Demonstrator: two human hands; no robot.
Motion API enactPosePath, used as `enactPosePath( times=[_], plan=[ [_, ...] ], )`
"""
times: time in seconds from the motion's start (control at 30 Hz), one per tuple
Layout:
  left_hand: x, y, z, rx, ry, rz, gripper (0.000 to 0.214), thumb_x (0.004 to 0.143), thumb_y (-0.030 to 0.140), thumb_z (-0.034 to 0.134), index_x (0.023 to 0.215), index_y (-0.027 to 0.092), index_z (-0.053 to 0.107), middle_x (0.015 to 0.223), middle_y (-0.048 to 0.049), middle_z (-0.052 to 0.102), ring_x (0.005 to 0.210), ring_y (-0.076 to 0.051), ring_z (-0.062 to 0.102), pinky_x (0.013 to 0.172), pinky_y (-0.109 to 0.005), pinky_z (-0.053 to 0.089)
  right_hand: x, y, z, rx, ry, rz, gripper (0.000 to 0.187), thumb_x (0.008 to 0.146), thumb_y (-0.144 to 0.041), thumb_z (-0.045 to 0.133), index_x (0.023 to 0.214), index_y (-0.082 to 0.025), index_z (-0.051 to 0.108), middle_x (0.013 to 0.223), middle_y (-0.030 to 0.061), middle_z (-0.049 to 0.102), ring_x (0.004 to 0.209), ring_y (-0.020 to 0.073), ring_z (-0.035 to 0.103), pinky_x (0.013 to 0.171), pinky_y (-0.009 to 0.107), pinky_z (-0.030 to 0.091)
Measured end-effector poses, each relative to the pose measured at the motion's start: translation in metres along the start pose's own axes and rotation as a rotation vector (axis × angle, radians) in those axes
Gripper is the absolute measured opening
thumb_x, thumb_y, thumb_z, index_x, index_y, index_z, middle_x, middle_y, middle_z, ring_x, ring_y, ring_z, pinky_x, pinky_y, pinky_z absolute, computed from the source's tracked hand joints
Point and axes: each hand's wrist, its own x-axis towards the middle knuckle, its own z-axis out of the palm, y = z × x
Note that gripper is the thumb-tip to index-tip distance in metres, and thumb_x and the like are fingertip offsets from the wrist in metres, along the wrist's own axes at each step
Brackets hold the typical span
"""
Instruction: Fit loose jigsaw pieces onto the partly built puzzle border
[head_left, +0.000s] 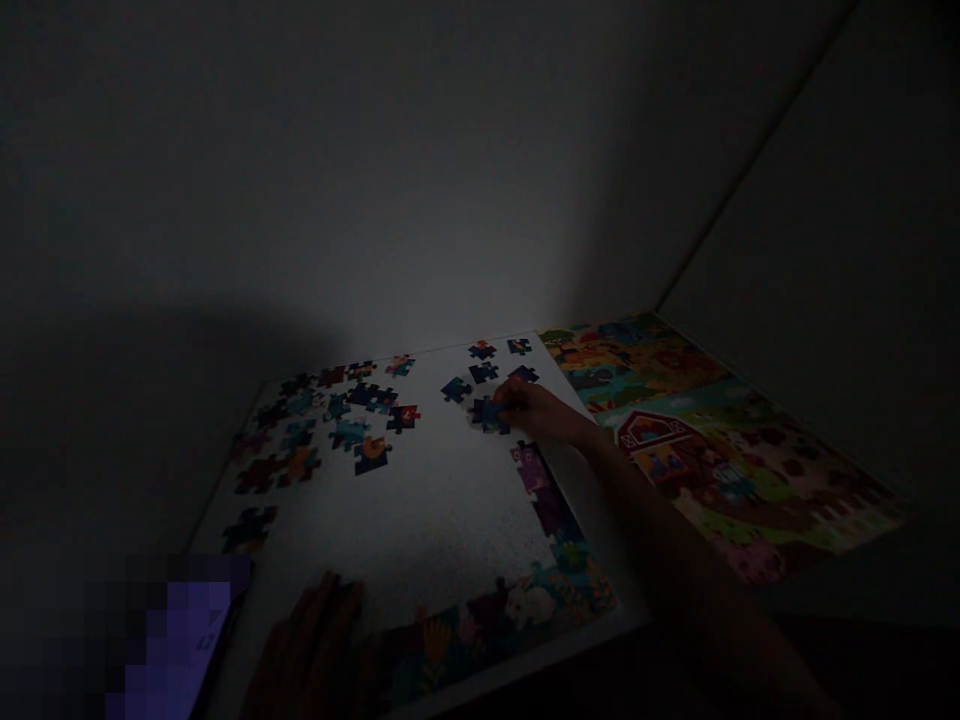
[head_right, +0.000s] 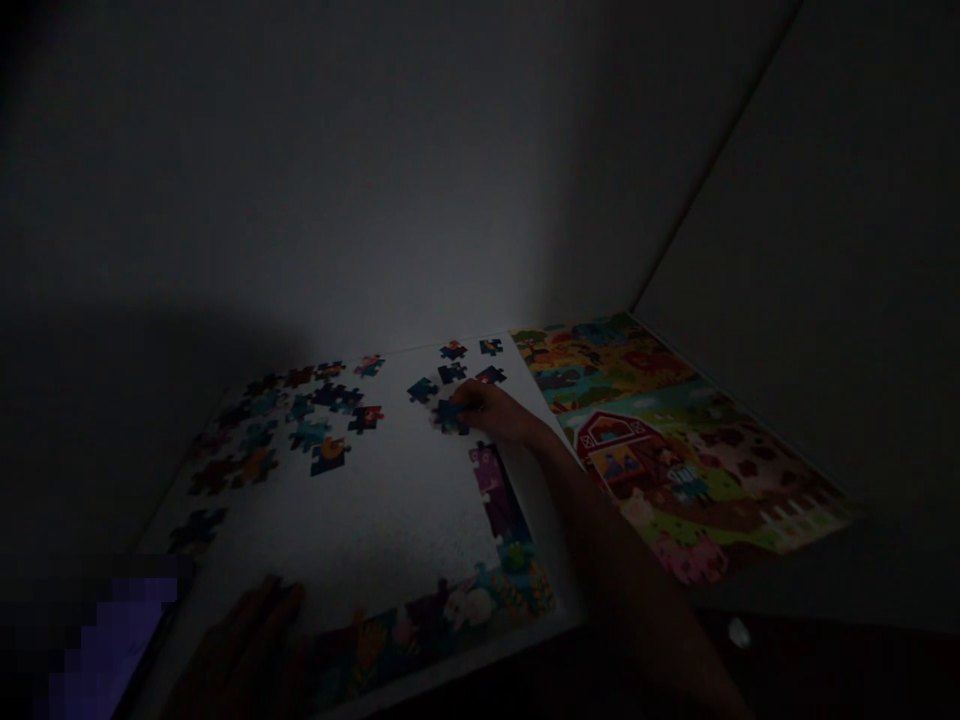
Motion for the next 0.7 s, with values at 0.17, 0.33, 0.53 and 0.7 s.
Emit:
enactPosePath(
  times=[0.17,0.33,0.53,0.7],
  plan=[
    [0.001,0.0,0.002,-0.004,-0.001,0.006,0.04,0.09,0.035,0.043,0.128,0.022,0.052,0.131,-0.0159,0.059,0.113,-0.032,0.059,0.088,-0.05,0.049,-0.009,0.001,-0.026,0.052,-0.138,0.068,0.018,0.073,-0.026,0.067,0.087,-0.019,0.058,0.082,-0.0001,0.058,0.077,0.0151,0.055,0.077,0.031,0.045],
    [-0.006,0.0,0.006,-0.038,-0.021,-0.022,0.047,0.089,0.035,0.044,0.134,0.023,0.05,0.134,-0.0147,0.058,0.118,-0.034,0.056,0.094,-0.051,0.046,-0.013,0.001,-0.029,0.028,-0.196,0.107,0.019,0.072,-0.024,0.068,0.088,-0.018,0.06,0.085,0.0011,0.06,0.08,0.0158,0.057,0.079,0.032,0.045],
    [-0.009,-0.002,0.007,-0.022,-0.007,0.029,0.05,0.09,0.032,0.04,0.138,0.02,0.046,0.132,-0.0166,0.059,0.121,-0.035,0.055,0.095,-0.054,0.046,-0.013,0.0,-0.029,-0.017,-0.202,0.125,0.021,0.072,-0.023,0.067,0.092,-0.019,0.06,0.091,0.0024,0.062,0.088,0.0176,0.058,0.083,0.033,0.046],
    [-0.01,-0.004,0.008,-0.053,-0.006,0.021,0.049,0.091,0.035,0.044,0.138,0.023,0.048,0.134,-0.0131,0.059,0.122,-0.033,0.055,0.095,-0.051,0.047,-0.014,0.002,-0.031,-0.018,-0.224,0.117,0.019,0.074,-0.024,0.067,0.092,-0.019,0.06,0.091,0.0024,0.062,0.086,0.0167,0.058,0.081,0.031,0.046]
  ],
)
